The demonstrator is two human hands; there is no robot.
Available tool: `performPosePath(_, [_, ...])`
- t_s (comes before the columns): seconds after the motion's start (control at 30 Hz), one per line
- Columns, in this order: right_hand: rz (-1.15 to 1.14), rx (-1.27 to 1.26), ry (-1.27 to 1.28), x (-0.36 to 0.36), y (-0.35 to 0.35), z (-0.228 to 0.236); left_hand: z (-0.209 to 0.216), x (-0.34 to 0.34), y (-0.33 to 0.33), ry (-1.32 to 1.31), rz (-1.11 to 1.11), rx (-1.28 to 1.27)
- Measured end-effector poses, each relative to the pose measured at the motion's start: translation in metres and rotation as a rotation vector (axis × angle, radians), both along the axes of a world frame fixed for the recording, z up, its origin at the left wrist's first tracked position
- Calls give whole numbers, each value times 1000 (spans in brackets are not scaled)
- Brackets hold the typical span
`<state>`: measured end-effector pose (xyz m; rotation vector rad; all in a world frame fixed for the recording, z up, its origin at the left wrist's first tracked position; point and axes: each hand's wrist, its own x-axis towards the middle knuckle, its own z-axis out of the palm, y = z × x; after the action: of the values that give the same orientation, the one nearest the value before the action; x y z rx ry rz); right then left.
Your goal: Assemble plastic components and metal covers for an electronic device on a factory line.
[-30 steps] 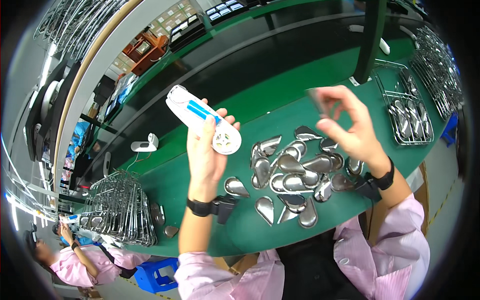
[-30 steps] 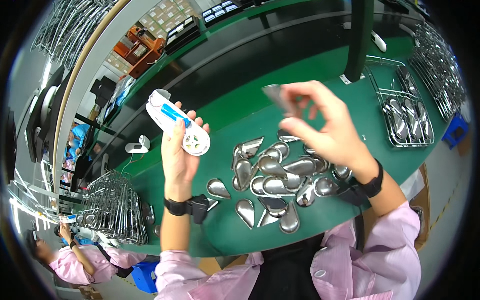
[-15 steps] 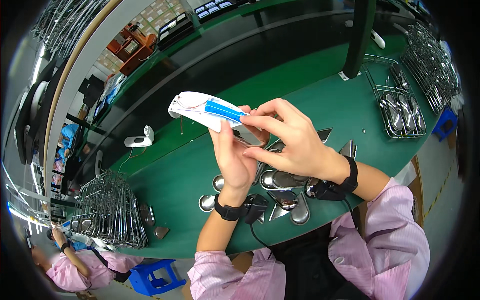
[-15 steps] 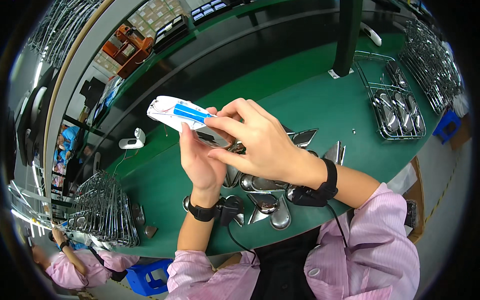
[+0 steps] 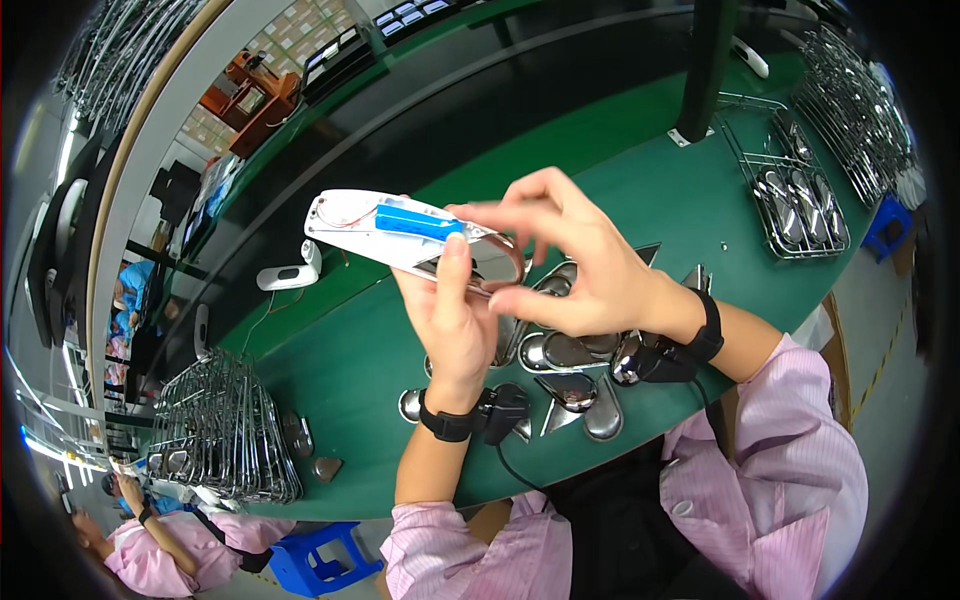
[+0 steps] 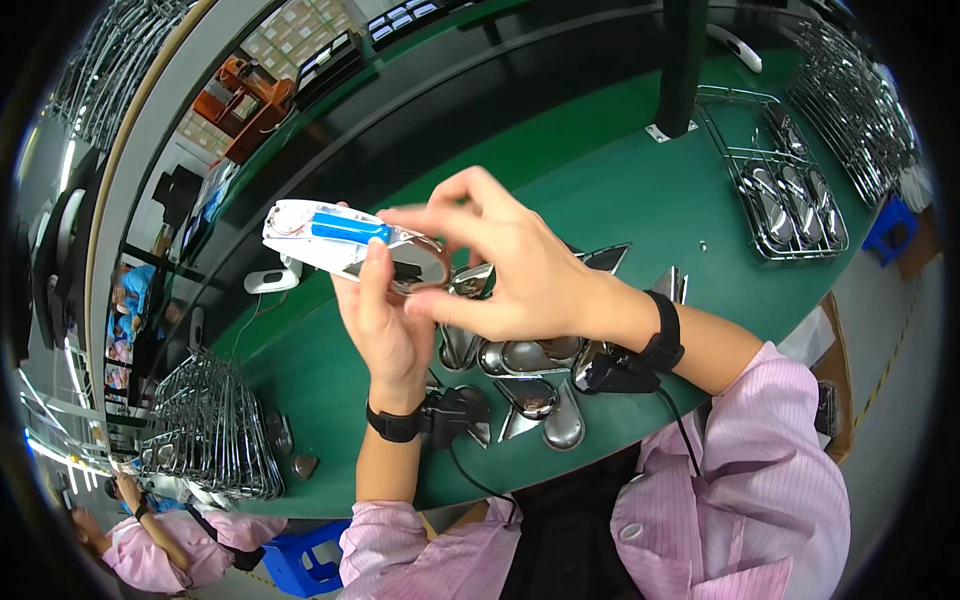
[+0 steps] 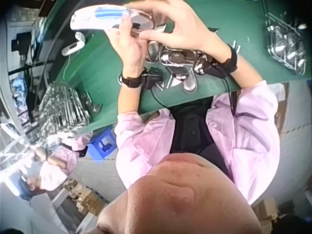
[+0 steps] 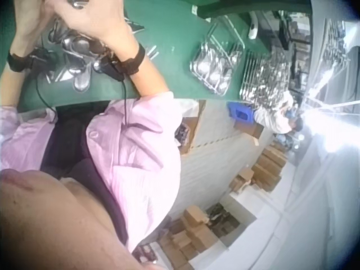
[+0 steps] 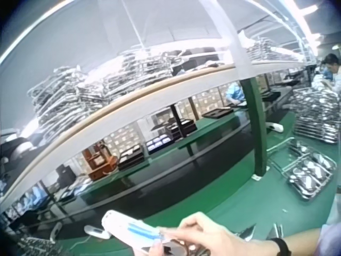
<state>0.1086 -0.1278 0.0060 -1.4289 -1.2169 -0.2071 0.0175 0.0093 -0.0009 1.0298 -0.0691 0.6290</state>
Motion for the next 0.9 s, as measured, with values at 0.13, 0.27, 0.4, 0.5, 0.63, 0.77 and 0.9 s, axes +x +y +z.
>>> performPosePath(0.13, [116,-171,432,-8,-5,2,7,-4,-11,-67,35,-47])
performPosePath(0.27, [423,-436,571,-7,-6,6,10,-8,-21,-95,30,-23])
performPosePath(0.4, [459,-393,540,-7,-8,-3,9,-13,-21,-99,-47,-2])
performPosePath(0.5, [410,-274,482,-14,-7,-3,12,-15,-22,-118,-122,-1])
performPosePath(0.63, [362,-235,432,-18,-4,-7,12,-14,-16,-104,-146,24])
performPosePath(0.77, [340,-207,436,-19,-2,-10,7,-9,-8,-126,-196,29])
performPosePath(0.9, [354,-269,394,-11,-4,-11,5,-5,-5,-135,-203,66])
